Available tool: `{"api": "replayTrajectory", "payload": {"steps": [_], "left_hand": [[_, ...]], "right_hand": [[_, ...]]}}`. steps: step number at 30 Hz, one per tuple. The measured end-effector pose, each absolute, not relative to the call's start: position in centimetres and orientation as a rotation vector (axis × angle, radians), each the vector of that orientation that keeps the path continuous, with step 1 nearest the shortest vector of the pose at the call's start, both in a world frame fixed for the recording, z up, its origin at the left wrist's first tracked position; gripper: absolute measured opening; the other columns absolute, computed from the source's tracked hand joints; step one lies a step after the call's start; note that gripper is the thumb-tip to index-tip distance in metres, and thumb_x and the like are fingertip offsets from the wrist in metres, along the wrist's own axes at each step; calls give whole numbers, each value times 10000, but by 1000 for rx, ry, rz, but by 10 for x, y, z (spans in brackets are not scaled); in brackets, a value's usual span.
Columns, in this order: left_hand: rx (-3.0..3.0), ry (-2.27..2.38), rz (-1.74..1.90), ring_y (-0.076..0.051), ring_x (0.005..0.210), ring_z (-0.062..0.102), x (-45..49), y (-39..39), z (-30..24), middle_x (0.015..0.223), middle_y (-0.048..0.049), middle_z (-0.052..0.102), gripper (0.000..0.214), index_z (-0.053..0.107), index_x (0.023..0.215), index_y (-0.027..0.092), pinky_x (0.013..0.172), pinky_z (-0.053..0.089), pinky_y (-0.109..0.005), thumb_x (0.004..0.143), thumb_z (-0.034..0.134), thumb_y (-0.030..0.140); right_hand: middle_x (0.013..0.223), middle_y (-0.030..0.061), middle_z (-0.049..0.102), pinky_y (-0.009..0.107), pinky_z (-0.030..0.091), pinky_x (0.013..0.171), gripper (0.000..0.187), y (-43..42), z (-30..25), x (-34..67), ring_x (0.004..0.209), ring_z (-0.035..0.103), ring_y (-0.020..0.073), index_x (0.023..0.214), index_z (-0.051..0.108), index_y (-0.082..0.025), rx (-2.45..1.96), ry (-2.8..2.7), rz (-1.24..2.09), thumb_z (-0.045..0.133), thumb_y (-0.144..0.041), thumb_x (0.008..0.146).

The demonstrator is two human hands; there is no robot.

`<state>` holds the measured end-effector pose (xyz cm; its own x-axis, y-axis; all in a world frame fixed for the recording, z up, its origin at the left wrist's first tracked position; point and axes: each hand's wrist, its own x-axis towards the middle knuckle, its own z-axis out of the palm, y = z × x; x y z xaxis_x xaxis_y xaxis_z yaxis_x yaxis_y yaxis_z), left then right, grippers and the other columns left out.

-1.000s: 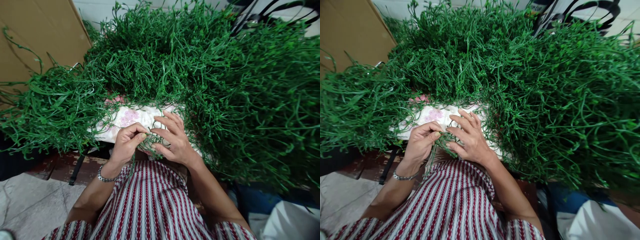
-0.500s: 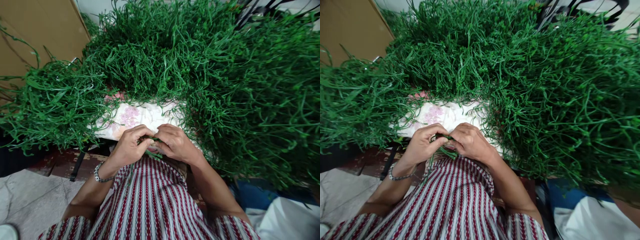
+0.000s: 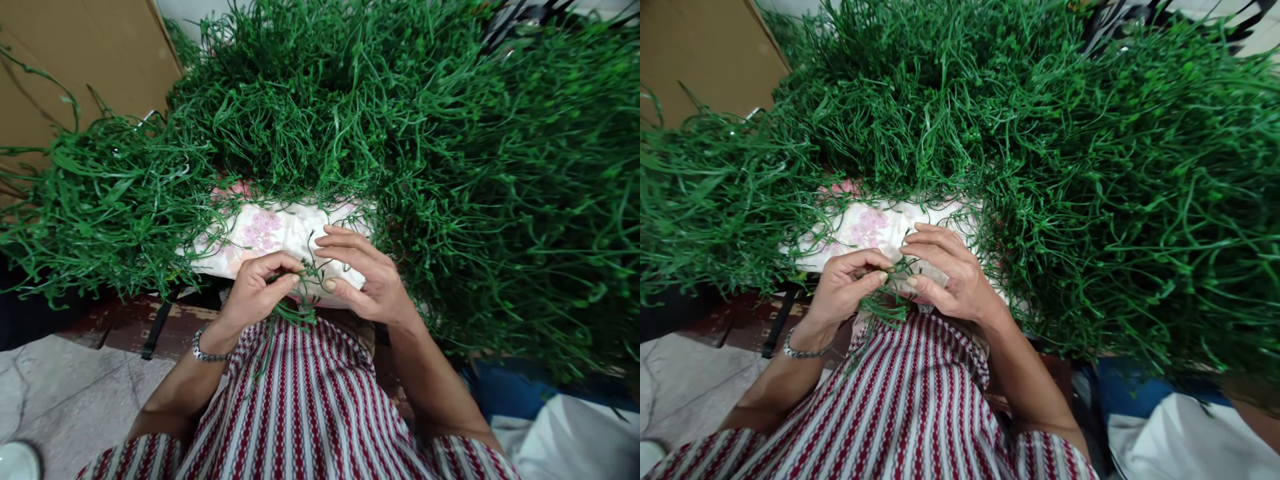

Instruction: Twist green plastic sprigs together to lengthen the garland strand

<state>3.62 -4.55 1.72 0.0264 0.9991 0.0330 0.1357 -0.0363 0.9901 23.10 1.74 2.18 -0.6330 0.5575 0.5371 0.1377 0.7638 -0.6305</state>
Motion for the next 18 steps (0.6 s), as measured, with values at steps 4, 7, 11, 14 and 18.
{"api": "replayTrajectory", "payload": {"steps": [4, 7, 11, 14, 18], "left_hand": [[1244, 1168, 1160, -97, 632, 540, 38, -47, 13, 711, -8, 624, 65, 659, 770, 147, 587, 422, -183, 740, 624, 193], [1223, 1064, 1164, -98, 649, 547, 39, -47, 12, 715, -8, 625, 61, 656, 767, 152, 599, 424, -182, 746, 628, 201], [1284, 1100, 1111, -94, 624, 535, 39, -47, 16, 710, -8, 619, 81, 642, 782, 148, 577, 411, -184, 770, 605, 219], [1423, 1140, 1004, -83, 598, 504, 37, -45, 23, 662, 7, 596, 109, 626, 743, 143, 565, 388, -179, 783, 593, 239], [1609, 1177, 828, -62, 554, 437, 35, -42, 32, 591, 36, 533, 119, 592, 685, 135, 551, 355, -171, 787, 567, 190]], "right_hand": [[1206, 112, 569, 473, 366, 1035, 303, 17, 17, 225, 1264, 417, 259, 1100, 588, -175, -491, -2259, 617, 576, -303, 825], [1173, 114, 585, 473, 331, 1049, 241, 17, 13, 222, 1276, 402, 254, 1033, 594, -160, -467, -2295, 593, 545, -307, 847], [879, 59, 638, 452, 330, 1031, 154, 16, 10, 221, 1050, 557, 196, 918, 587, -169, -471, -2315, 607, 491, -283, 879], [758, 41, 585, 425, 383, 947, 163, 15, 10, 221, 789, 554, 155, 868, 587, -159, -471, -2315, 559, 484, -285, 879], [704, 27, 519, 347, 411, 796, 185, 13, 12, 221, 706, 487, 142, 837, 561, -145, -434, -2387, 585, 500, -316, 874]]}}
